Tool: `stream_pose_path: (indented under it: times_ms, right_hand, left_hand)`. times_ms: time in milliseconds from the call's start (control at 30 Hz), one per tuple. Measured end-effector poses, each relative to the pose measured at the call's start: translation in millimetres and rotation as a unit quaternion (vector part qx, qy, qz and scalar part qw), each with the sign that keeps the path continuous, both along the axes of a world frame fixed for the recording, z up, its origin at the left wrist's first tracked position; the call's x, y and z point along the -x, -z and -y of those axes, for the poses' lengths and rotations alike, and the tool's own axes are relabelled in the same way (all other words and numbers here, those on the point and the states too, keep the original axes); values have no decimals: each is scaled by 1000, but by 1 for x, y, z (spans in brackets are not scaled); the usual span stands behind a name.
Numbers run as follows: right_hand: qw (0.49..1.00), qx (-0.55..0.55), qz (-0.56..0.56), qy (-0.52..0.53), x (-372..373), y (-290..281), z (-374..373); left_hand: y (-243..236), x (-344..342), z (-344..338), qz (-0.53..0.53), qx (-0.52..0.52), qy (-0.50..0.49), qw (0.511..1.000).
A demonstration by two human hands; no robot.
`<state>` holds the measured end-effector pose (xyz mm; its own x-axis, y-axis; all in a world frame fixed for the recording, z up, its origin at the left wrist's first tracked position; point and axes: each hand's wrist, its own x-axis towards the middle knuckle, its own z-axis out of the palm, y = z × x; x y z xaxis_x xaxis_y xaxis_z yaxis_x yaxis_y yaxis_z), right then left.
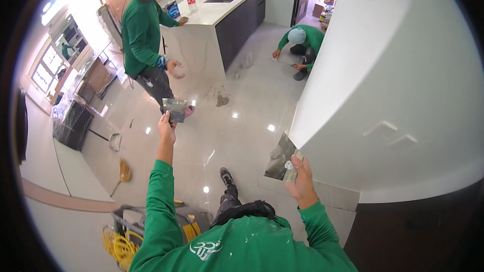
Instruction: The person applies grout to the gaps between floor tiles using two scrapers and then wipes the excess away by hand.
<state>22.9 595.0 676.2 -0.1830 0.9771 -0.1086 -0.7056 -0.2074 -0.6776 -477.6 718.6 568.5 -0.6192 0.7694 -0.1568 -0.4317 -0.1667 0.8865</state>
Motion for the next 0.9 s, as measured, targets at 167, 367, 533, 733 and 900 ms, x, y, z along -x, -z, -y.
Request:
stream_pose_path:
  times_ms: [167,367,533,733,900]
  right_hand:
    - [997,17,30,65,69,-9,-88]
    - [987,10,-45,152,130,-24,-170]
    - [976,26,-87,199,133,5,-237]
    - [976,-12,-165,139,152,25,-347]
    - [967,87,-91,222,183,21,-459]
  left_hand:
    - [14,64,-99,44,-43,-18,998]
    - [34,113,-180,72,-52,-14,996]
    - [38,132,-244,96,-49,-30,994]
    - [36,160,-322,88,-33,-35,995]
    - [60,164,-376,40,61,29,997]
